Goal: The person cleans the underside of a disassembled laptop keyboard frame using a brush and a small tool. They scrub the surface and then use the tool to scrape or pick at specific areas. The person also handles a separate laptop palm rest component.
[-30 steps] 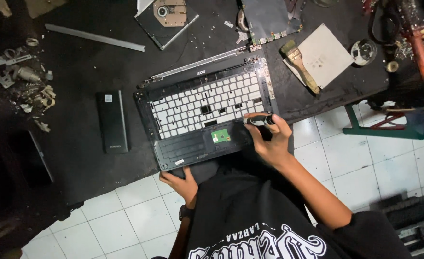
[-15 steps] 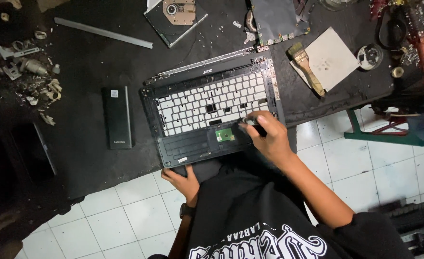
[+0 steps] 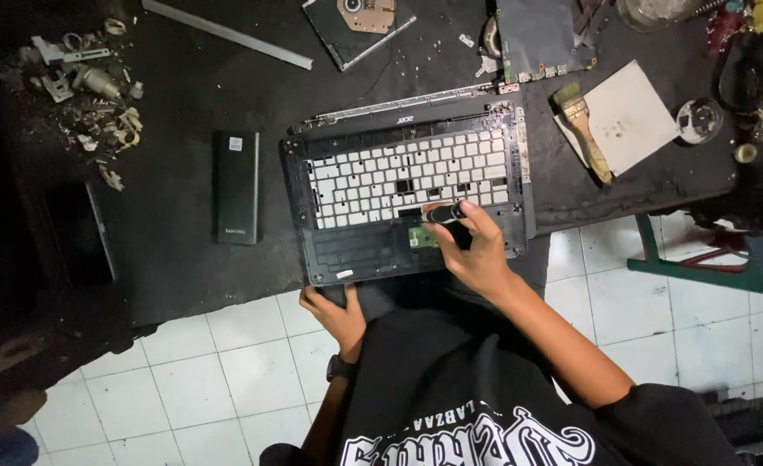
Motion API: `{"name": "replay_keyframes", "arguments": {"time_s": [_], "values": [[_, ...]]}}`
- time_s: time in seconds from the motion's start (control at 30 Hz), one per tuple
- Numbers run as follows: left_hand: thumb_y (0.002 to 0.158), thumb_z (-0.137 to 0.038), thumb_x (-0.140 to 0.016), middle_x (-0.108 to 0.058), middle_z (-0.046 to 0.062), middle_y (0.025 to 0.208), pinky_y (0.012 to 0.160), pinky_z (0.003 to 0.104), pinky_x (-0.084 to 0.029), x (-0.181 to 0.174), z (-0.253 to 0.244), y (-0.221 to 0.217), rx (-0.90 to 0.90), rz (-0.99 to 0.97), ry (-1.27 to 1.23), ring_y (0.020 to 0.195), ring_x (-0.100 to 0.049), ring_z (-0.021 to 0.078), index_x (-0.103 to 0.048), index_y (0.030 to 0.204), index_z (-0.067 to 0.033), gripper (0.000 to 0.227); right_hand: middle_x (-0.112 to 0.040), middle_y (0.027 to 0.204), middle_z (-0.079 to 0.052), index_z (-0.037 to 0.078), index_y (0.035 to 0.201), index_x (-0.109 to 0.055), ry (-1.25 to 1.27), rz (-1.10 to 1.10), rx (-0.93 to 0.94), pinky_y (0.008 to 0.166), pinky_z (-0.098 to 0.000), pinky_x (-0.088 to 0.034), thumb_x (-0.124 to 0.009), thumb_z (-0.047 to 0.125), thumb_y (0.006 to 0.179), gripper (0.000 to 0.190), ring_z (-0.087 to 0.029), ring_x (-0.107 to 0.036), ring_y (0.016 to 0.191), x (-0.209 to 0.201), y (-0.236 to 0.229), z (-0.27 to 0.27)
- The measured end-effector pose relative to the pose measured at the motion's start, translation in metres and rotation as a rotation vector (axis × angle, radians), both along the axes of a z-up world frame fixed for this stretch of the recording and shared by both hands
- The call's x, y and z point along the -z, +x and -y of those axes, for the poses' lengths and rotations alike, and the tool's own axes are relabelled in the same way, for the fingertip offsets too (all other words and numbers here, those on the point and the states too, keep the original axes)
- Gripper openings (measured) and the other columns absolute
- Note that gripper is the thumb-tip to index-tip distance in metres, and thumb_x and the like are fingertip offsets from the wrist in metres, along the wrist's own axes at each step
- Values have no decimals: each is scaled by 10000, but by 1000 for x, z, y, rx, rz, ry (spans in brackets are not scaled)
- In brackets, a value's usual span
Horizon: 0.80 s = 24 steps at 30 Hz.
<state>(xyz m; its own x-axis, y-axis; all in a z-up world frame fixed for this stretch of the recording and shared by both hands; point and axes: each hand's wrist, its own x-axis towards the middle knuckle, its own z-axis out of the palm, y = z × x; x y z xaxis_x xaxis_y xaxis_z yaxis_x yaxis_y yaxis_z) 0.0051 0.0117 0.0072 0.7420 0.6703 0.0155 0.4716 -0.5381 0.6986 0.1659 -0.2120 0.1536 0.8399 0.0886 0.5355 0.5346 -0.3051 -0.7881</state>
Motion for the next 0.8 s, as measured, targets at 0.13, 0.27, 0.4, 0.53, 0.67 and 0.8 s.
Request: {"name": "replay_keyframes", "arguments": {"time_s": [0.13, 0.27, 0.4, 0.53, 0.67, 0.8], "values": [[903, -307, -783, -400, 250, 1352, 1026, 683, -417, -5, 1, 3, 1, -12, -6, 1241, -488, 549, -400, 1371, 17, 686, -737, 941, -273, -39, 1389, -369, -16, -19, 16, 531, -525, -609, -764, -122, 847, 676, -480, -735, 773, -5, 1, -4], [913, -302, -768, -393, 247, 1341, 1023, 683, -418, -6, 1, 3, 10, -16, -10, 1239, -485, 548, -395, 1356, 16, 660, -726, 1018, -214, 99, 1383, -441, -130, 96, -15, 552, -476, -614, -765, -28, 868, 621, -435, -728, 793, -20, 11, -7], [908, -292, -765, -381, 237, 1358, 1014, 685, -422, -8, 1, 2, 13, -34, -8, 1244, -486, 537, -388, 1365, 5, 663, -735, 994, -202, 108, 1400, -465, -140, 132, -72, 562, -441, -618, -758, -68, 864, 636, -397, -740, 762, -11, 7, -6], [904, -239, -776, -392, 238, 1322, 1007, 688, -429, -21, 4, 7, 0, -19, -20, 1231, -492, 545, -400, 1344, 12, 631, -763, 1007, -233, 41, 1367, -362, 67, -5, -108, 622, -425, -611, -770, -126, 815, 706, -367, -765, 758, -28, -14, -20], [891, -230, -781, -372, 248, 1368, 1019, 684, -422, -12, 3, 5, 0, -33, -8, 1249, -484, 548, -393, 1351, 12, 649, -744, 1040, -265, 10, 1419, -283, 212, -119, -261, 691, -472, -635, -729, -217, 785, 807, -371, -760, 818, -20, -26, -22], [872, -191, -763, -350, 267, 1386, 1025, 697, -406, -8, 1, 2, 11, -33, -23, 1260, -466, 570, -373, 1371, 18, 667, -735, 1083, -294, -35, 1406, -302, 177, -158, -301, 688, -532, -654, -713, -211, 804, 750, -397, -763, 893, -18, -34, -23]]}}
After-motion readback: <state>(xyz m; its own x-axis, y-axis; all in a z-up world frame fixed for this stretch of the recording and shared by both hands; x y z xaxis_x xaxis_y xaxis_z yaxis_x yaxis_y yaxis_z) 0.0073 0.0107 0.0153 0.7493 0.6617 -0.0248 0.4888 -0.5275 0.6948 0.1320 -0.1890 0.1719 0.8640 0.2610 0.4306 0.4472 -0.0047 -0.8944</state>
